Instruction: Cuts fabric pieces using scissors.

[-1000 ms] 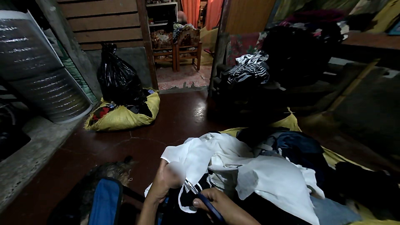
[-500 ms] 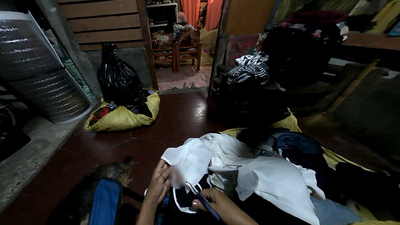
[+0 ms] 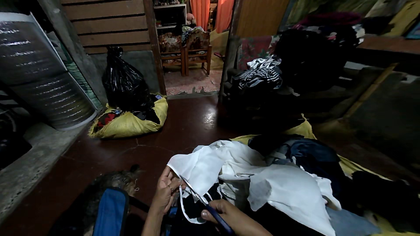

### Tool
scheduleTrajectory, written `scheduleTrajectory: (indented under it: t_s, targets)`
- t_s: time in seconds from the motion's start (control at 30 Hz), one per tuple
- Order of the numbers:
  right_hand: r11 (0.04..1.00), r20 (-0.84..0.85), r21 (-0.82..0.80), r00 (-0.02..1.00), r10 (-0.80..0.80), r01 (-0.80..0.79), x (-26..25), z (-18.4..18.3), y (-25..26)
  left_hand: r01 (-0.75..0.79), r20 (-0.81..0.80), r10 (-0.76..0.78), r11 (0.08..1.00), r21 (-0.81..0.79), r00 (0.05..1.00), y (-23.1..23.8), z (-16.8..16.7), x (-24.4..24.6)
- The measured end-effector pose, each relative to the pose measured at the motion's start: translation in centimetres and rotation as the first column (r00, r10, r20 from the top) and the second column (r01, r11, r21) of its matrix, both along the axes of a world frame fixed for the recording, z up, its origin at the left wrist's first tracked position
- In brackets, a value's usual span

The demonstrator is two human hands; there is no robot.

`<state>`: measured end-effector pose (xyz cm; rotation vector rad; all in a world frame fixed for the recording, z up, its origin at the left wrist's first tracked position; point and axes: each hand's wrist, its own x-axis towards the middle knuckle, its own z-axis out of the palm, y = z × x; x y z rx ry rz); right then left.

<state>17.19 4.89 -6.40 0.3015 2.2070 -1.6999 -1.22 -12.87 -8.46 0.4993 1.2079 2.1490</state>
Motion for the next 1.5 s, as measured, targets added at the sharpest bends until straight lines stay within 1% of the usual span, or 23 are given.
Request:
scheduleTrajectory:
  t_s: [0.13, 0.23, 0.33, 0.5, 0.67, 0.9, 1.13, 1.37, 1.5]
  targets:
    - [0.998, 0.013, -0.048, 0.999, 0.037, -0.036, -0.1, 0.6, 0.0, 0.029, -0.036, -0.027, 0.998, 0.048, 0.999, -0.3, -0.4, -0.1]
    - [0.99, 0.045, -0.129, 0.997, 0.06, -0.054, -0.2, 0.9, -0.1, 0.047, -0.072, -0.044, 0.998, 0.04, 0.996, -0.4, -0.4, -0.1]
    - [0.981, 0.058, -0.172, 0.993, 0.103, -0.092, -0.4, 1.2, 0.2, 0.072, -0.101, -0.068, 0.997, 0.031, 0.993, -0.6, -0.2, -0.1]
    - [0.966, 0.061, -0.216, 0.986, 0.156, -0.139, -0.3, 1.4, 0.6, 0.084, -0.094, -0.08, 0.995, 0.048, 0.992, -0.9, 0.3, -0.1]
    - [0.958, 0.05, -0.271, 0.993, 0.107, -0.09, -0.5, 1.7, -0.1, 0.109, -0.094, -0.102, 0.991, 0.074, 0.99, -0.7, 0.2, 0.2]
    - [0.929, 0.062, -0.371, 0.997, 0.041, -0.015, -1.3, 1.1, -1.6, 0.107, -0.087, -0.099, 0.989, 0.102, 0.991, -0.6, -0.2, 0.2]
    - [0.919, 0.065, -0.395, 0.998, 0.014, 0.013, -1.3, 1.0, -1.8, 0.096, -0.084, -0.088, 0.991, 0.098, 0.993, -0.6, -0.4, 0.3]
    - [0.936, 0.026, -0.353, 1.0, 0.011, -0.001, -1.3, 0.6, -1.8, 0.1, -0.086, -0.091, 0.989, 0.104, 0.992, -0.7, -0.5, 0.3]
    - [0.946, 0.032, -0.32, 0.998, -0.045, 0.053, -1.3, 0.9, -1.9, 0.097, -0.099, -0.087, 0.99, 0.102, 0.991, -0.7, -0.6, 0.2]
